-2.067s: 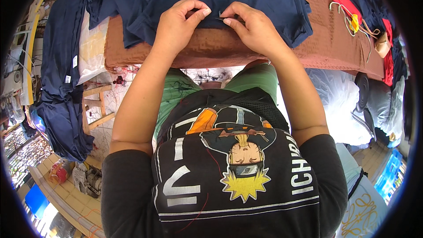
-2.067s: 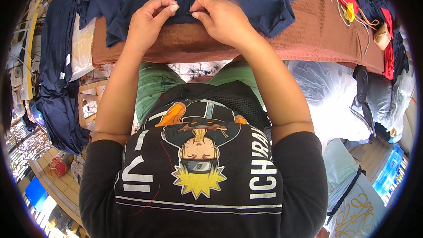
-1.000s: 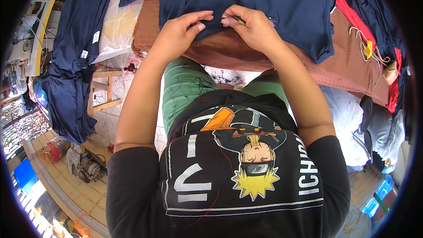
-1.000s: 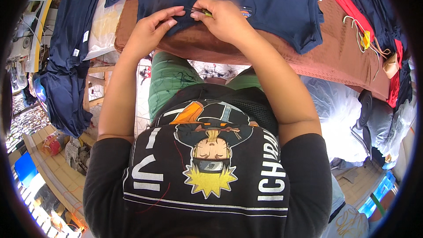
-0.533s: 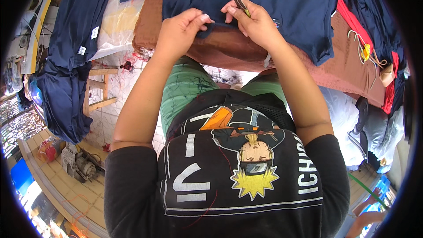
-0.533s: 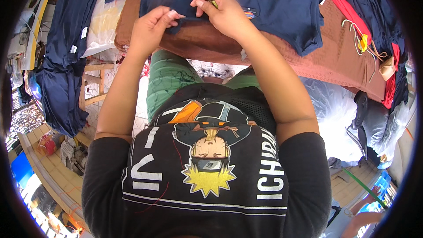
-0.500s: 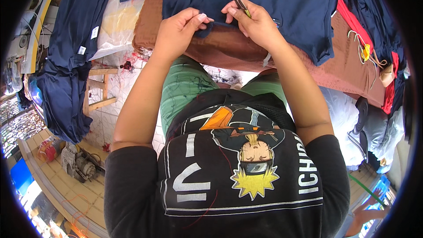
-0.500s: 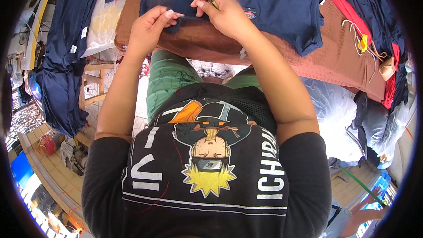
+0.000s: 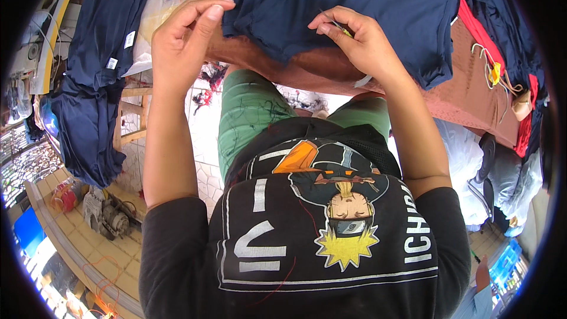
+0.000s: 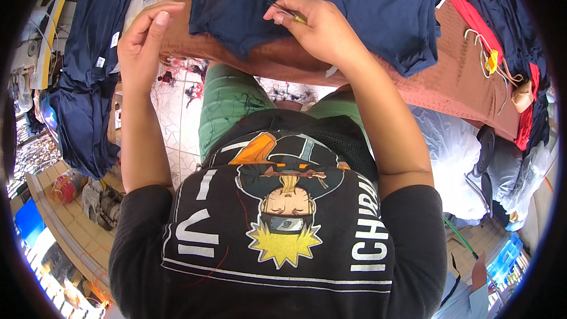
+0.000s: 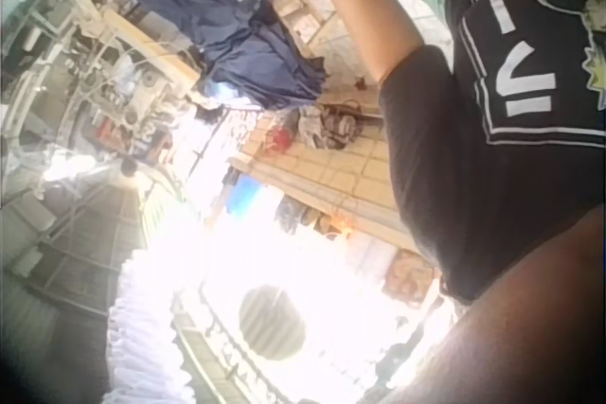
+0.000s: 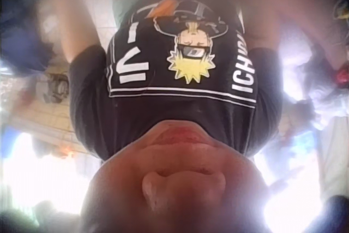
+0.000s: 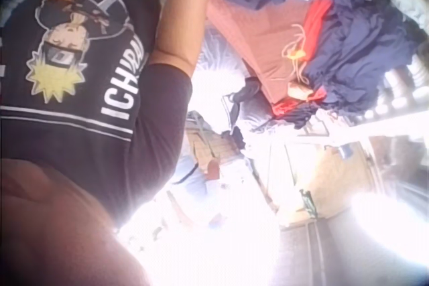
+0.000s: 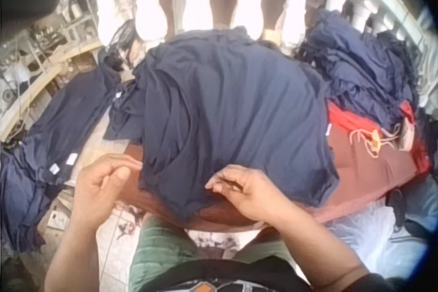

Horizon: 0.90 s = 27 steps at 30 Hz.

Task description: The person uses thread nippers to trim excess threads and remove small white labels from navy blue garments on a padded workspace. They handle several items one at a time, flipping them over to inspect seams and moving finished items to a pile.

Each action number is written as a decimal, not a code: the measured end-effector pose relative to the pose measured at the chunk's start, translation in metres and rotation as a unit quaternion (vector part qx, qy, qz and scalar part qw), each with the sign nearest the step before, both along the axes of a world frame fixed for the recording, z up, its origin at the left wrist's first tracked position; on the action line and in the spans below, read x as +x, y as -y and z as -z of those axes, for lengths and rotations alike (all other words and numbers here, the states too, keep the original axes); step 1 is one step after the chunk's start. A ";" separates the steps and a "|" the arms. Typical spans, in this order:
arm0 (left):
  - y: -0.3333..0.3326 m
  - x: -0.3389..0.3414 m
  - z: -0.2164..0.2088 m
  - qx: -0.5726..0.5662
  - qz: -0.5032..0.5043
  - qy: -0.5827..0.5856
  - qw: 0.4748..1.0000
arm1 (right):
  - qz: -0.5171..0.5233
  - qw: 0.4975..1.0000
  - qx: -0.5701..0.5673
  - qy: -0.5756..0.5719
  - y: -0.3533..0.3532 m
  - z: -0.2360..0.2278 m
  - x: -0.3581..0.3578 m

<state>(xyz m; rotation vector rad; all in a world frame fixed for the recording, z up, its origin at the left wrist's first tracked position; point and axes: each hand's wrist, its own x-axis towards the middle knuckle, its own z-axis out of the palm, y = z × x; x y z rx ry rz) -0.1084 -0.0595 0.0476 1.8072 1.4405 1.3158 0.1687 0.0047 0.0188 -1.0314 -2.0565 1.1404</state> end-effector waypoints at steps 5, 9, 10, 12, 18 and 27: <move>0.013 0.021 -0.007 0.077 0.004 -0.180 0.981 | -0.016 0.999 0.029 0.000 0.009 -0.002 -0.005; 0.016 0.037 0.004 0.039 0.057 -0.247 0.966 | -0.041 0.999 0.027 0.000 0.016 0.000 -0.013; 0.016 0.039 0.012 0.048 0.056 -0.273 0.959 | -0.051 0.998 0.038 0.000 0.016 0.002 -0.016; 0.013 0.042 0.022 0.068 0.050 -0.298 0.951 | -0.064 0.997 0.039 0.003 0.016 0.005 -0.020; 0.011 0.041 0.038 0.018 0.056 -0.182 0.981 | -0.059 0.998 -0.010 0.005 0.017 0.008 -0.023; 0.012 0.061 0.040 -0.149 0.013 -0.024 0.988 | -0.034 0.994 0.062 0.088 0.025 0.003 -0.028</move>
